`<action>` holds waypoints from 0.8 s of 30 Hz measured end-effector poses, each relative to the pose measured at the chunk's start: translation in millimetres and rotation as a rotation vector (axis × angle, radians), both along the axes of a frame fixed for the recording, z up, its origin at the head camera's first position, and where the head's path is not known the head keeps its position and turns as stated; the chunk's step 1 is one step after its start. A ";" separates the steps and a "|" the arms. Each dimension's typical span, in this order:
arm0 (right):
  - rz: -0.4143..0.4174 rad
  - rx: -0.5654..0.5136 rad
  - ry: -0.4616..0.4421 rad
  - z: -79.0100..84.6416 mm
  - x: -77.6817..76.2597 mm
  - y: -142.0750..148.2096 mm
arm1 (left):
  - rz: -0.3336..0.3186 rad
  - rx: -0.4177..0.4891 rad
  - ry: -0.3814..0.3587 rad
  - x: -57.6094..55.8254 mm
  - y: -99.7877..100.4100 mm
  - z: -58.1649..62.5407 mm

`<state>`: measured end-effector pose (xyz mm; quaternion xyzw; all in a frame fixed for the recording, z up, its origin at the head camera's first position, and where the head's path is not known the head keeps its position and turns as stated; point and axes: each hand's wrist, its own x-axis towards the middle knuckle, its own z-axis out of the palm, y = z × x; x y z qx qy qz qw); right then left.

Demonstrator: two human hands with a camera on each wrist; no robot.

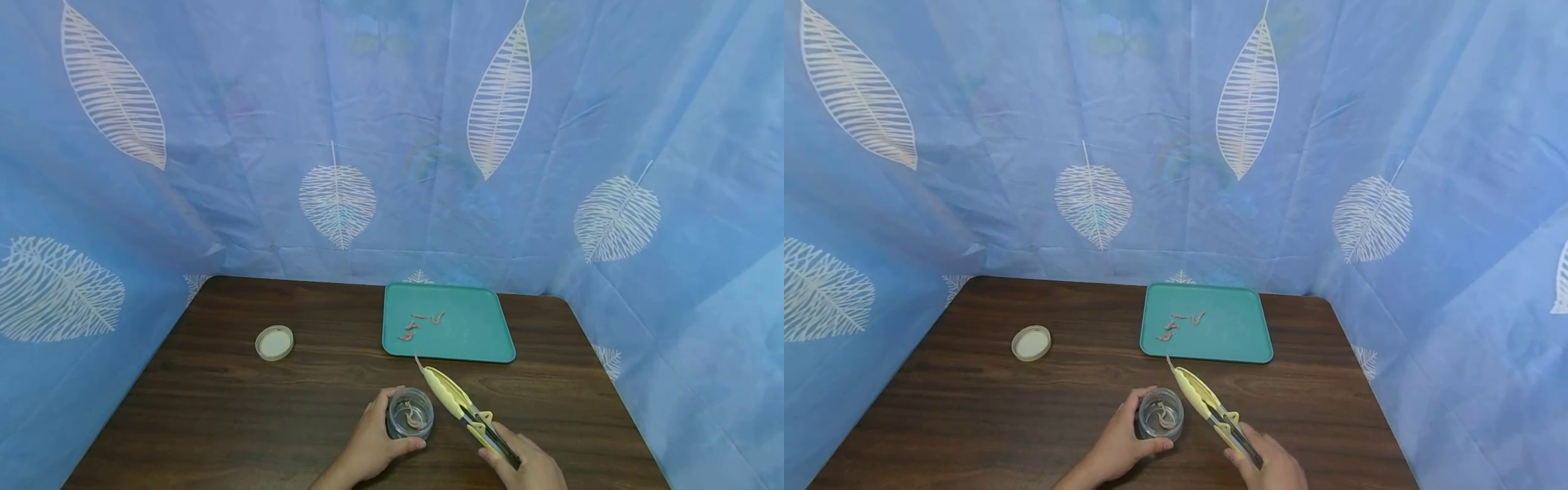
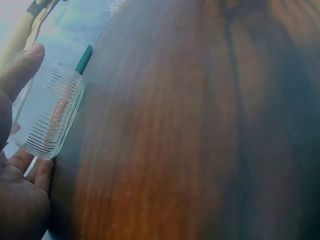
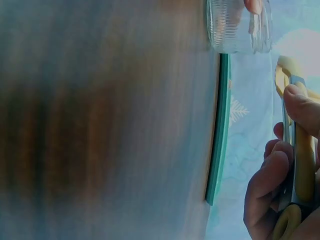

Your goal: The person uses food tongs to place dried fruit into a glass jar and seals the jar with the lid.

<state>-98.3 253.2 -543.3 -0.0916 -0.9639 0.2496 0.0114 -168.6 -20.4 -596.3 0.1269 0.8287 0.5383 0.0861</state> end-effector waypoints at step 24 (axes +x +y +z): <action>0.052 0.066 -0.096 6.3 20.4 6.7 | 0.006 -0.001 -0.032 1.0 0.6 2.2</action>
